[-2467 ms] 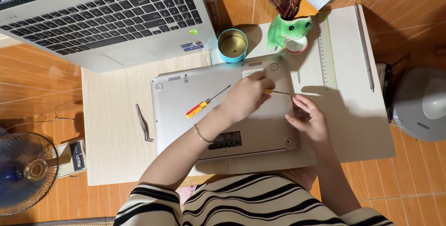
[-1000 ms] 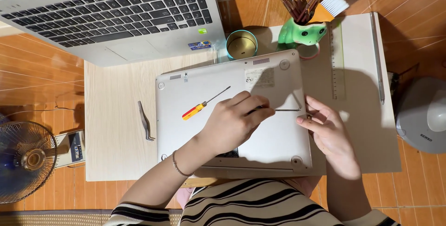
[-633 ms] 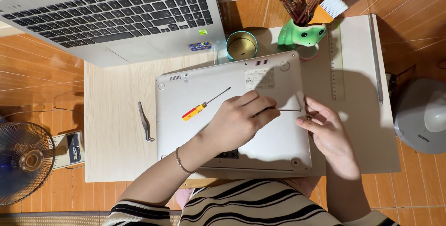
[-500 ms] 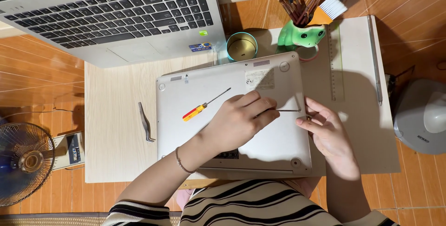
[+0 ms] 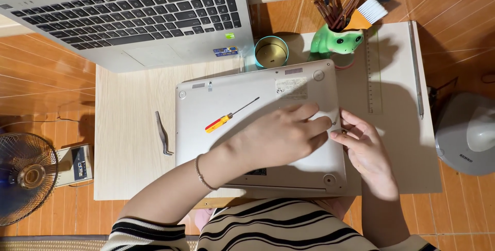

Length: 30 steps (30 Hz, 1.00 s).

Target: The recorder uses a screwdriver to remove multiple screws from the bottom panel of a silver laptop on a repair bench.

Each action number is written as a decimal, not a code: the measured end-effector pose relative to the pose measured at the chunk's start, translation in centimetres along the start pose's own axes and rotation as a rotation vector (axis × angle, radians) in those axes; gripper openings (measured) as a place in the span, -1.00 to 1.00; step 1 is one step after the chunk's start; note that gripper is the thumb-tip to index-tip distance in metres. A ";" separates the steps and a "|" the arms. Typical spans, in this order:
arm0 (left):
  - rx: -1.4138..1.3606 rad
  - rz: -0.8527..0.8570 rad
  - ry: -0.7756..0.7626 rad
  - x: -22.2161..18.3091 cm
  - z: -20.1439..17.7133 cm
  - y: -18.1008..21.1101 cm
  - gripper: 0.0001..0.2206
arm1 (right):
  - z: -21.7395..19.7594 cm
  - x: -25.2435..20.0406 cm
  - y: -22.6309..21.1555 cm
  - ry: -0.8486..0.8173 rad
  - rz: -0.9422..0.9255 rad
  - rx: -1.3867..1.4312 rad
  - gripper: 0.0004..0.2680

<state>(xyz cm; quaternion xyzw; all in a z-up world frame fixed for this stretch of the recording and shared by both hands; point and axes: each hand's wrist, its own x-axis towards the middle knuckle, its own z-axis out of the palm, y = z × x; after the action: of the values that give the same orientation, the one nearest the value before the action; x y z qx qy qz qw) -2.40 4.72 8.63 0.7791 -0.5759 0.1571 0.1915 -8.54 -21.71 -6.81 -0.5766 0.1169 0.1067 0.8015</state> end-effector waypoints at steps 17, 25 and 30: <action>0.130 -0.106 -0.154 4.1 0.5 3.2 -0.83 | 1.0 -0.7 -1.4 -0.043 0.047 0.091 -0.69; 0.102 -0.191 0.122 4.4 1.1 2.3 -0.85 | -1.4 0.1 1.5 0.032 0.001 0.131 -0.71; 0.161 -0.320 -0.268 3.7 2.4 0.5 -0.93 | -0.8 0.2 0.8 0.045 0.017 0.076 -0.64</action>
<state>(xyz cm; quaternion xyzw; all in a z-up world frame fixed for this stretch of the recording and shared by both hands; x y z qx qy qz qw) -1.78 0.33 8.30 0.8873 -0.4507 0.0654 0.0728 -8.64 -22.24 -7.87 -0.5469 0.1437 0.0958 0.8192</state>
